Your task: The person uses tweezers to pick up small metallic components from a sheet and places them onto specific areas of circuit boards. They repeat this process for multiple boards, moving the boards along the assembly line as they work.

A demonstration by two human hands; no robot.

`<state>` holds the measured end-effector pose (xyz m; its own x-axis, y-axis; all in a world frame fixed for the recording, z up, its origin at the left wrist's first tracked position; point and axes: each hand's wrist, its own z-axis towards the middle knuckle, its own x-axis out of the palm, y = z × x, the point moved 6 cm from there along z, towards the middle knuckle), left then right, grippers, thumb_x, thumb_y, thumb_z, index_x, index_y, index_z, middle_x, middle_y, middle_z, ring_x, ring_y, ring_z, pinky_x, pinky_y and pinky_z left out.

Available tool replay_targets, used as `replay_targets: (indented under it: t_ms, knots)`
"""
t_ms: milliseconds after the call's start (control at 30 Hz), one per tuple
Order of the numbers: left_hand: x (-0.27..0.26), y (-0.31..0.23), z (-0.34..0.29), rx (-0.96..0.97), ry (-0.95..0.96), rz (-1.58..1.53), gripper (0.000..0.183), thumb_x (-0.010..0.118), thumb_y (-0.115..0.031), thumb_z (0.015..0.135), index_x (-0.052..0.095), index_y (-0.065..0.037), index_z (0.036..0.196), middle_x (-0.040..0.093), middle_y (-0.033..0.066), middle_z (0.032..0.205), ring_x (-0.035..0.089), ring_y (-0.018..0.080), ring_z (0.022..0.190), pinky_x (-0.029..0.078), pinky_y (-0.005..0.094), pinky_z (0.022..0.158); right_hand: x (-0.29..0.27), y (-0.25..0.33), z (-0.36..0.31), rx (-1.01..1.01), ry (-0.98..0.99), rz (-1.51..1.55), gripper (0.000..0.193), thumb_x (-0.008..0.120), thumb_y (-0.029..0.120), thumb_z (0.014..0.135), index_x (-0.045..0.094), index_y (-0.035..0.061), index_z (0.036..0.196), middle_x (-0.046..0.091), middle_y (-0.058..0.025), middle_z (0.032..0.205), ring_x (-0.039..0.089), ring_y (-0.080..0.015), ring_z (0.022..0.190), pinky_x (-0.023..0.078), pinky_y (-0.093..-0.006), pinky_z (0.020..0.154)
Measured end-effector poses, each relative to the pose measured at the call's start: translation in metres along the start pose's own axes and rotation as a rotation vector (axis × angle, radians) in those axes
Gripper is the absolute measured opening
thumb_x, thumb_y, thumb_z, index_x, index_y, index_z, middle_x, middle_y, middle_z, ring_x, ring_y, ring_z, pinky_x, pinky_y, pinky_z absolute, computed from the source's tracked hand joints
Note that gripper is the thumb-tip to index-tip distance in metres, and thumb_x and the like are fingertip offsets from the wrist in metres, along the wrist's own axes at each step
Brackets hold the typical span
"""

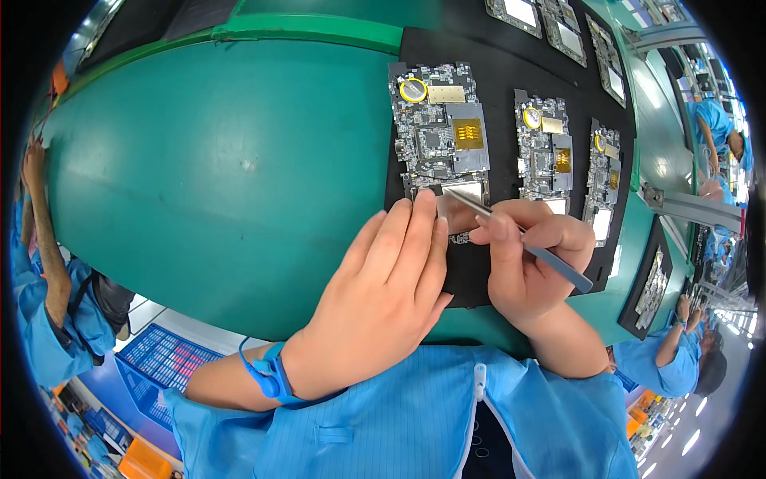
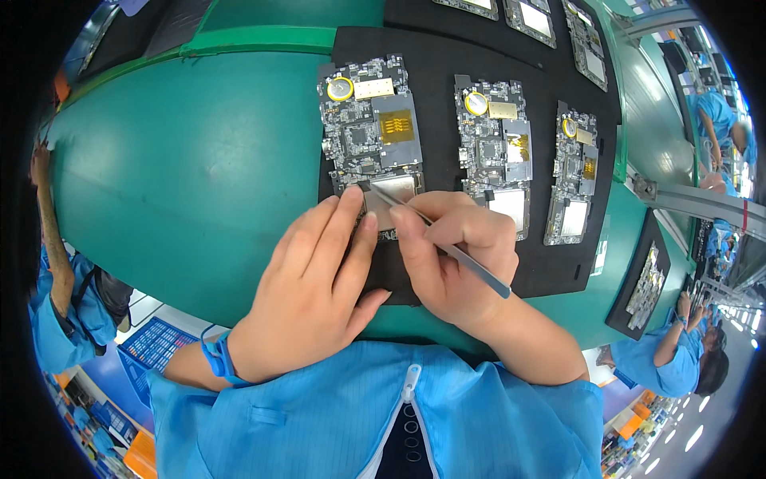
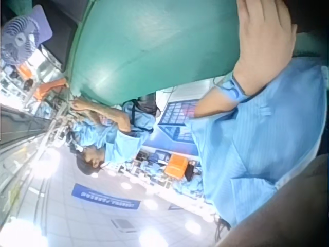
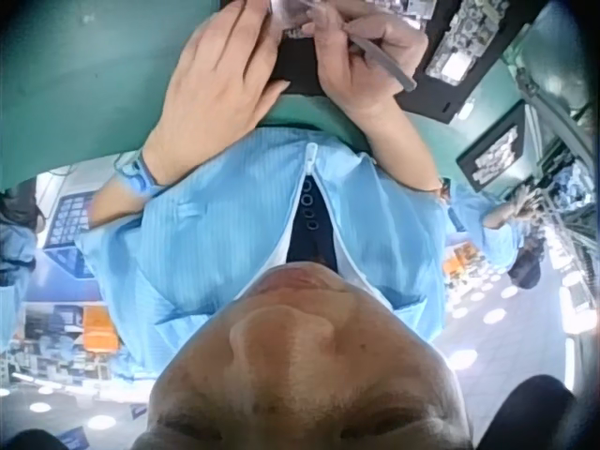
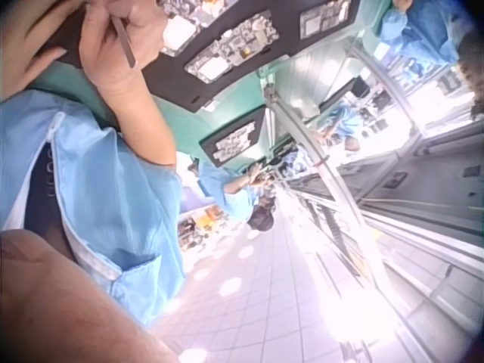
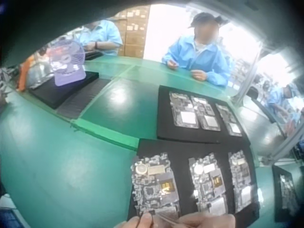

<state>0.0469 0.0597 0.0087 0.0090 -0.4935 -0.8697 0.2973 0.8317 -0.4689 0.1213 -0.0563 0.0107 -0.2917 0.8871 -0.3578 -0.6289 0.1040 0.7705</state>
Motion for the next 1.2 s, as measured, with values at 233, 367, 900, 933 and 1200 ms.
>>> replay_targets:
  t_ms: [233,367,900,933,1200]
  knots:
    - [0.011,-0.003,-0.009,0.000,-0.035,0.057,0.063,0.072,-0.023,0.068,0.054,0.009,0.119,0.046,0.0247,0.128,0.045,0.0387,0.120,0.044,0.0420,0.095,0.004,-0.007,-0.002,0.013,-0.079,0.057,0.022,0.065,-0.004,0.083,0.044,0.0014,0.086,0.065,-0.0133,0.077,0.059,-0.0106,0.058,0.045,-0.0212,0.048]
    - [0.009,-0.004,-0.008,0.009,-0.040,0.083,0.062,0.072,-0.022,0.068,0.055,0.009,0.118,0.048,0.0242,0.126,0.046,0.0384,0.120,0.045,0.0422,0.094,0.006,-0.007,-0.003,-0.036,-0.061,-0.024,0.022,0.065,-0.005,0.083,0.044,0.0016,0.086,0.065,-0.0124,0.075,0.058,-0.0096,0.054,0.044,-0.0214,0.045]
    - [-0.023,0.070,-0.014,-0.707,-0.110,-1.379,0.050,0.057,-0.010,0.087,0.041,0.004,0.132,0.049,0.0199,0.129,0.055,0.0234,0.109,0.047,0.0324,0.086,-0.242,-0.049,-0.058,0.858,-0.546,-0.034,0.031,0.050,0.011,0.085,0.054,-0.0054,0.111,0.056,-0.0077,0.073,0.038,-0.0060,0.045,0.028,-0.0214,0.040]
    - [-0.025,0.068,-0.003,-0.774,-0.098,-1.443,0.045,0.054,-0.012,0.089,0.042,0.006,0.129,0.057,0.0160,0.115,0.060,0.0216,0.096,0.049,0.0293,0.080,-0.245,-0.054,-0.062,0.969,-0.461,-0.035,0.035,0.052,0.014,0.086,0.054,-0.0050,0.115,0.058,-0.0077,0.079,0.037,-0.0055,0.045,0.028,-0.0217,0.040]
    - [-0.028,0.049,0.022,-0.695,0.033,-1.214,0.017,0.055,-0.013,0.089,0.055,0.001,0.098,0.059,0.0054,0.078,0.057,0.0129,0.065,0.046,0.0238,0.056,-0.234,-0.071,-0.057,1.131,-0.144,0.022,0.042,0.069,0.026,0.083,0.056,-0.0034,0.111,0.059,-0.0066,0.097,0.050,-0.0083,0.069,0.039,-0.0242,0.056]
